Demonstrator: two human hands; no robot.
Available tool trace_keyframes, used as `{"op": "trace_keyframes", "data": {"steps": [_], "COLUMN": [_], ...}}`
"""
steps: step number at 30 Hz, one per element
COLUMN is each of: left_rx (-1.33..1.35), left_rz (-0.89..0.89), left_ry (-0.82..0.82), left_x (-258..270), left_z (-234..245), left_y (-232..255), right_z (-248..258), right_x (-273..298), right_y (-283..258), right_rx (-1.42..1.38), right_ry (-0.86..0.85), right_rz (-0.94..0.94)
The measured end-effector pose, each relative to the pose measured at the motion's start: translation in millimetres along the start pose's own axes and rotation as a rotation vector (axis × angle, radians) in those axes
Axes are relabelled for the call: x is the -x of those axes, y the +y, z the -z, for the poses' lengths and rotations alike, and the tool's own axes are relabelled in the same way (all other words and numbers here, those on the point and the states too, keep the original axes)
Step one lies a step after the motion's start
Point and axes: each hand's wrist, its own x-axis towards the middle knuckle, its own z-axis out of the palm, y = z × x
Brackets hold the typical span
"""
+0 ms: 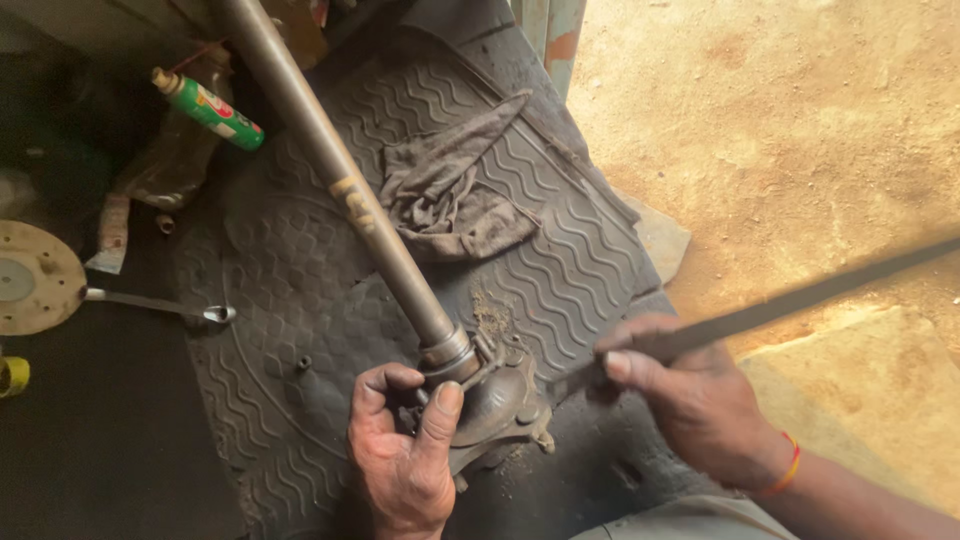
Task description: The person uses a metal file to scrape and clean a cylindrical metal part clamped in a vise. They repeatedly wipe the part with a cloth and continue filing the surface throughout the clip.
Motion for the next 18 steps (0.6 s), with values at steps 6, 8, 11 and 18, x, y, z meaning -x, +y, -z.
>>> {"op": "trace_keyframes", "data": {"steps": [6, 8, 11, 18], "left_rx": [-0.052, -0.045, -0.040, -0.004], "left_rz": [-0.037, -0.051, -0.028, -0.080], "left_ry": [0.028, 0.004, 0.006, -0.011], "left_x": [-1, 0, 2, 0], "left_z": [-6, -4, -6, -10], "left_y": [5, 7, 11, 15], "right_z": [2, 4, -6, -17], "right_x": [0, -1, -3, -4], "right_y": [0, -2, -2, -12], "right_rx": [0.054, 0.118, 0.247, 0.424], "right_ry": [-0.040, -0.032, -0.025, -0.015], "right_rz": [0.071, 0.109, 0.043, 0.044]}}
